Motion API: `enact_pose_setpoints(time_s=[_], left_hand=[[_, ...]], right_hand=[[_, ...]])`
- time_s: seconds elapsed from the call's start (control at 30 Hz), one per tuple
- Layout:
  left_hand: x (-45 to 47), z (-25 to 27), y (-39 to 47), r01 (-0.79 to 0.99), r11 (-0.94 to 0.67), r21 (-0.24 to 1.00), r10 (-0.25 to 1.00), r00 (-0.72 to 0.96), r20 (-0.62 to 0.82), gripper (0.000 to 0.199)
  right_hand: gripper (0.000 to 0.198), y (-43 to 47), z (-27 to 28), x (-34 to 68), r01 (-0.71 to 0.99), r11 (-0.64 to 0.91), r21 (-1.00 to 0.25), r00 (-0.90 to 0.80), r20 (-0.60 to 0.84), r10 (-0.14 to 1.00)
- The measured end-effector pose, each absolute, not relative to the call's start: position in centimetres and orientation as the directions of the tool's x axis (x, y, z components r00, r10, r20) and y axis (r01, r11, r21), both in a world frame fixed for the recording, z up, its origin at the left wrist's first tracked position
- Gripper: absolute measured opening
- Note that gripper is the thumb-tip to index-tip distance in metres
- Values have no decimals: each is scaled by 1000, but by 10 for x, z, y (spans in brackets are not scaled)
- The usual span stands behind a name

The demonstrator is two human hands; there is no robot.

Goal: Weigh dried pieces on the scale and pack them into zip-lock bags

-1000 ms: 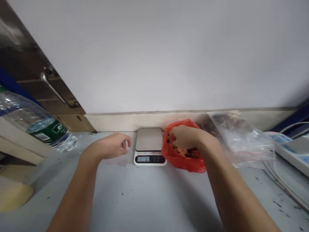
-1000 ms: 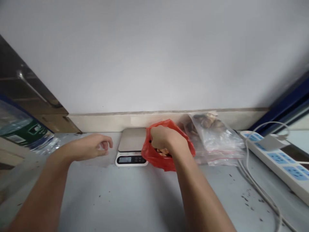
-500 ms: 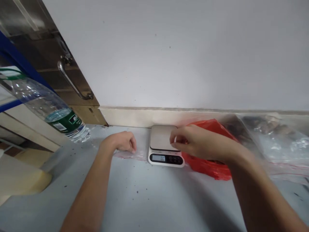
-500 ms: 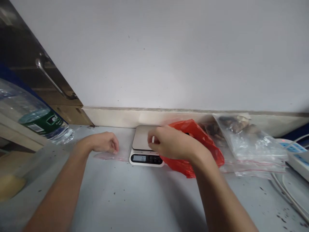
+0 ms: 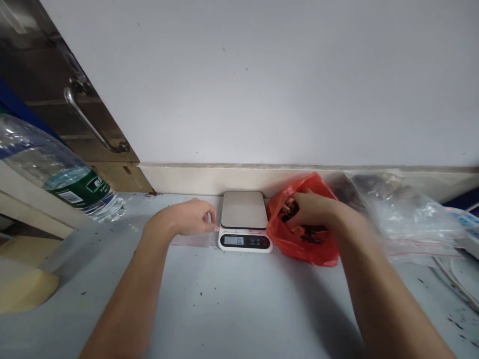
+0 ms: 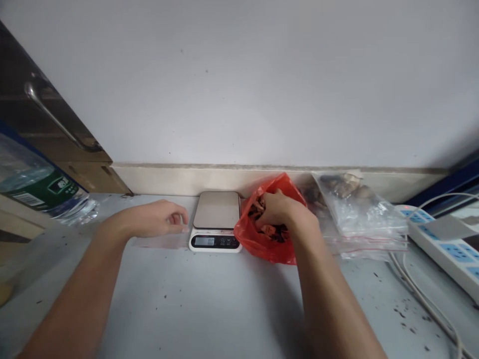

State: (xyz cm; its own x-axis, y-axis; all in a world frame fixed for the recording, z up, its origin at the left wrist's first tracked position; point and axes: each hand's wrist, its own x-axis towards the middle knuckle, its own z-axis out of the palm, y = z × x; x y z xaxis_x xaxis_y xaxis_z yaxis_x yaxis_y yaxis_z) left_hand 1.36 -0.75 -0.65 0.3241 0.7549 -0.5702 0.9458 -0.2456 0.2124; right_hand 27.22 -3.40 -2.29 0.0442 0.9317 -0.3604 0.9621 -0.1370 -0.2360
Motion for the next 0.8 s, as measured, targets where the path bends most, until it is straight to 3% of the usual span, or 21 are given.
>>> enact_pose_setpoints(time_s=[0.1,0.33,0.63,0.8], left_hand=[[17,-3,-10,946,-253,201,753,323,-573,32],[20,-8,-9,934,-265,238,740,355,-571,40],[21,-4,-12,941,-260,216,742,338,-579,35],[22,-1,-13,945,-254,204,755,326,-569,34]], right_hand=[[2,-30,-25,266,964,-179,-197,82,-421,903],[32,-20,-35,256,974,-162,-156,91,-384,919],[19,-22,-34,257,977,-182,-111,129,-373,919],[26,-23,-35,258,974,-185,-132,131,-337,932]])
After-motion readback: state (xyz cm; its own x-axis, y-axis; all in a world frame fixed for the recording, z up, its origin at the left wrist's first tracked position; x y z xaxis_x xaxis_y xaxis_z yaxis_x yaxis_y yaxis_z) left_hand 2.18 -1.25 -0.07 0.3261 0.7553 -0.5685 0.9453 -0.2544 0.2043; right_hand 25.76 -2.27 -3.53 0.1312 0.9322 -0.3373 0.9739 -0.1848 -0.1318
